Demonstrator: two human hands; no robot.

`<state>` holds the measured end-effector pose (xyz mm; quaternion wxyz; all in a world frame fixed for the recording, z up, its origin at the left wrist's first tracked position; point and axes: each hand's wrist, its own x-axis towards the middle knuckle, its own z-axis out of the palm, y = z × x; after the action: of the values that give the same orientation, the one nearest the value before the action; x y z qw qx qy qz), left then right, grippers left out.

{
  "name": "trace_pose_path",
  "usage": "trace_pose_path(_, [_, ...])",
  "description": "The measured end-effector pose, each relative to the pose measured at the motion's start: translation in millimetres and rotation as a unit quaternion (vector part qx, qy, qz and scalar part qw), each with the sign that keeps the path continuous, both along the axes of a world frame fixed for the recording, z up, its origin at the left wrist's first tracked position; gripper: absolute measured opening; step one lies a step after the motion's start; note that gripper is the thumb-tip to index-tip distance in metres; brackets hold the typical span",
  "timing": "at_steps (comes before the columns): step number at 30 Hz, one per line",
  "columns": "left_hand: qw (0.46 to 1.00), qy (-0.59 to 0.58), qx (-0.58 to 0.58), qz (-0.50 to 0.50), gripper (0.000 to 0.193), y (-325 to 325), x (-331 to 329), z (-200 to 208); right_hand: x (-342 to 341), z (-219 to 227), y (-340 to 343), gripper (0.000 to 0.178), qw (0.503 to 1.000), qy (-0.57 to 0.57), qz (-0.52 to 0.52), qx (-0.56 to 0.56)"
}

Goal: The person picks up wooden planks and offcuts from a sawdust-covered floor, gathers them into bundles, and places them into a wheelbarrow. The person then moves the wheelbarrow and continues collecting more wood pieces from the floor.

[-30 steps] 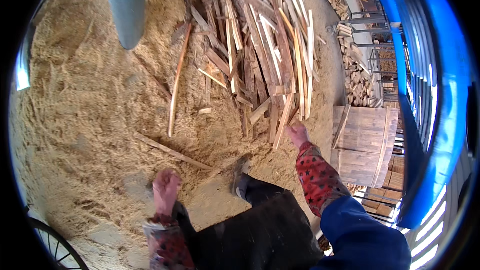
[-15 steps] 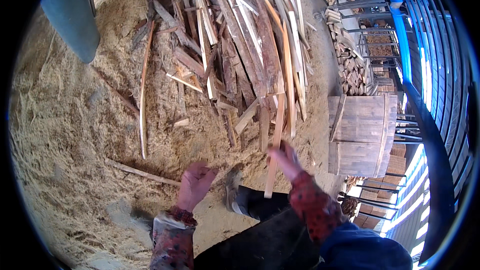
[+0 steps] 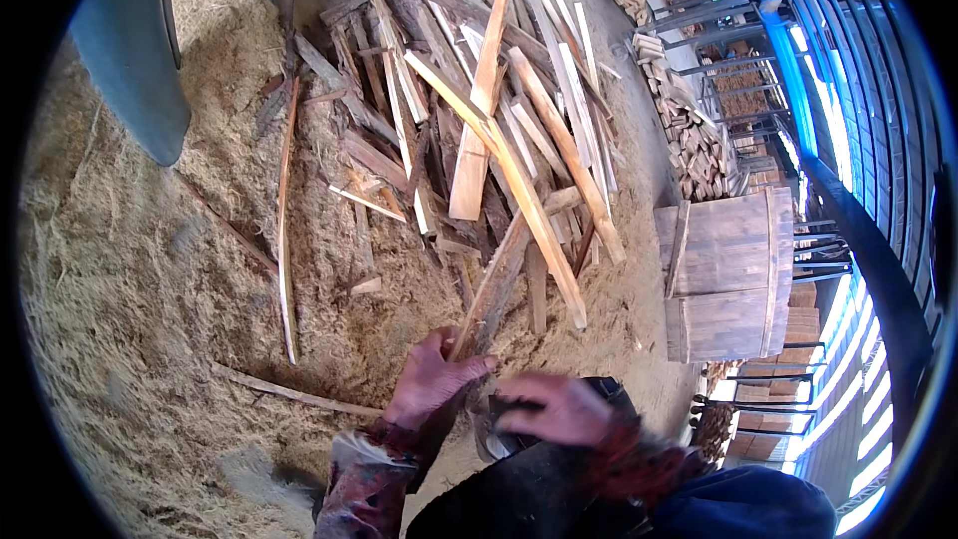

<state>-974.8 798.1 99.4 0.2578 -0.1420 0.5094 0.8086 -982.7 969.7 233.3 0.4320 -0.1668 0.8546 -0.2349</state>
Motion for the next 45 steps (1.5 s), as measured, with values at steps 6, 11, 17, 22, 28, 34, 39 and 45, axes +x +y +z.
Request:
trace_pose_path(6, [0.998, 0.045, -0.005, -0.032, 0.040, 2.0, -2.0, -7.0, -106.2, -43.0, 66.7, 0.077, 0.914, 0.377, 0.006, 0.151])
trace_pose_path(11, [0.993, 0.054, -0.092, -0.047, 0.032, -9.8, -2.3, -21.6, -127.7, -106.4, 110.5, 0.066, 0.895, 0.417, -0.045, 0.154])
trace_pose_path(17, [0.996, 0.048, -0.008, 0.078, 0.039, -43.3, 0.1, -35.5, -149.1, -83.3, 77.0, 0.050, 0.872, 0.460, -0.052, 0.158])
trace_pose_path(22, [0.956, 0.115, -0.210, 0.169, 0.043, -76.5, -18.9, -47.2, -230.5, -97.0, 93.9, 0.064, 0.890, 0.441, 0.079, 0.083])
trace_pose_path(28, [0.805, 0.086, -0.511, 0.289, 0.046, -106.6, -19.2, -132.8, -242.1, -91.2, 98.8, 0.050, 0.886, 0.440, 0.120, 0.086])
trace_pose_path(34, [0.753, -0.088, -0.625, 0.185, 0.081, -103.6, -3.0, -164.5, -244.3, -40.0, 78.7, 0.038, 0.882, 0.469, 0.029, 0.019])
trace_pose_path(39, [0.772, -0.120, -0.593, 0.194, 0.068, -92.0, -10.3, -170.3, -257.1, 35.2, 42.1, 0.035, 0.869, 0.491, 0.009, -0.066])
trace_pose_path(45, [0.874, -0.036, -0.375, 0.307, 0.031, -93.3, -6.6, -184.9, -272.5, 102.1, -47.6, 0.042, 0.857, 0.509, 0.072, -0.043])
